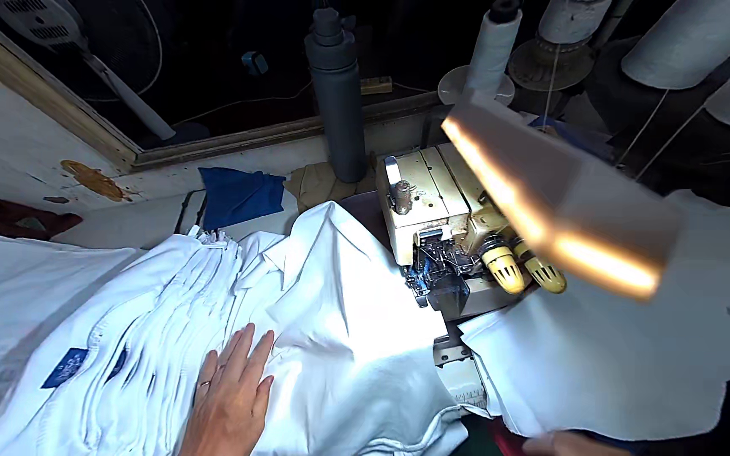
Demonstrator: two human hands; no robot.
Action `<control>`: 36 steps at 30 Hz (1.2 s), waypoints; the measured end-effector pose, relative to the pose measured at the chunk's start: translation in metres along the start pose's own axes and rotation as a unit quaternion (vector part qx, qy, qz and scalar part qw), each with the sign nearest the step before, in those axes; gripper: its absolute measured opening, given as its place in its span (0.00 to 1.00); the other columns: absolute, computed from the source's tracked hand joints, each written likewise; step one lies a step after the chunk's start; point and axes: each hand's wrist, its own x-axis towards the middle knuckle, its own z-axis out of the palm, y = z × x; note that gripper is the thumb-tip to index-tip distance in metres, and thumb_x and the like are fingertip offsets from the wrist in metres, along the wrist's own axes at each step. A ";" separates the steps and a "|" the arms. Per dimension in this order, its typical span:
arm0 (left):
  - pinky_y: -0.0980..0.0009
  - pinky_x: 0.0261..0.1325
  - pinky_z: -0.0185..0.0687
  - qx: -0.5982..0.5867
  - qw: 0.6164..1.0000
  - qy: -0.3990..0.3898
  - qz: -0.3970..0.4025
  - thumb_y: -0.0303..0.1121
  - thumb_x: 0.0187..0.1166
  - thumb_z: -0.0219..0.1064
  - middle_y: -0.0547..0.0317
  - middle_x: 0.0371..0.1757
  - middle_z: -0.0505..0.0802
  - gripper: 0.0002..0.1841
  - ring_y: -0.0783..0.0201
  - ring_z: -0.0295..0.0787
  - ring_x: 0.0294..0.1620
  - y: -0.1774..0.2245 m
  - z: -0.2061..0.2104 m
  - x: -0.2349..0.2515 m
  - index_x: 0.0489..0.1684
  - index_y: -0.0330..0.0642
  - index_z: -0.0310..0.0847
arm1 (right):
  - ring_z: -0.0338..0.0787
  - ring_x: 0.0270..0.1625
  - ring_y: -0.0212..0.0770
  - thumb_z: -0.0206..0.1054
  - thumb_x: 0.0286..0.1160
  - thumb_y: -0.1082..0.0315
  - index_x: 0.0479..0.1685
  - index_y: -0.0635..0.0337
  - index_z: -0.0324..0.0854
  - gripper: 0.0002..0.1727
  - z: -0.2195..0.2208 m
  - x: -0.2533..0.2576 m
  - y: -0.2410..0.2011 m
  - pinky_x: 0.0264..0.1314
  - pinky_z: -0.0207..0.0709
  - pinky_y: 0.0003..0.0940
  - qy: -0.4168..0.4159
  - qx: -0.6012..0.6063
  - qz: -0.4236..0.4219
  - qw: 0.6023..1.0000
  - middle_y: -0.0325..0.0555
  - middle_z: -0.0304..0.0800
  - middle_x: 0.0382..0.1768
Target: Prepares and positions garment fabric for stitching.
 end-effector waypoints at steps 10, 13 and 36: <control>0.49 0.86 0.63 -0.150 0.971 0.088 0.164 0.34 0.86 0.62 0.30 0.71 0.86 0.14 0.42 0.78 0.81 0.101 -0.040 0.011 0.62 0.45 0.89 | 0.89 0.36 0.53 0.72 0.63 0.71 0.28 0.63 0.88 0.04 0.030 0.026 0.020 0.39 0.82 0.42 0.235 -0.130 -0.032 0.963 0.52 0.88 0.28; 0.51 0.74 0.79 -0.217 0.945 0.023 0.244 0.27 0.84 0.62 0.37 0.63 0.93 0.12 0.44 0.88 0.70 0.137 -0.044 0.010 0.57 0.41 0.91 | 0.88 0.37 0.54 0.73 0.57 0.73 0.25 0.61 0.86 0.02 0.023 0.029 0.025 0.41 0.81 0.43 0.210 -0.094 -0.037 0.972 0.51 0.87 0.28; 0.54 0.91 0.55 -0.510 0.846 0.004 0.158 0.39 0.79 0.72 0.38 0.81 0.79 0.31 0.54 0.65 0.89 0.181 -0.073 0.009 0.78 0.30 0.75 | 0.88 0.37 0.34 0.61 0.89 0.67 0.43 0.63 0.82 0.10 -0.103 0.021 -0.097 0.40 0.80 0.24 0.181 0.000 -0.247 0.952 0.51 0.89 0.34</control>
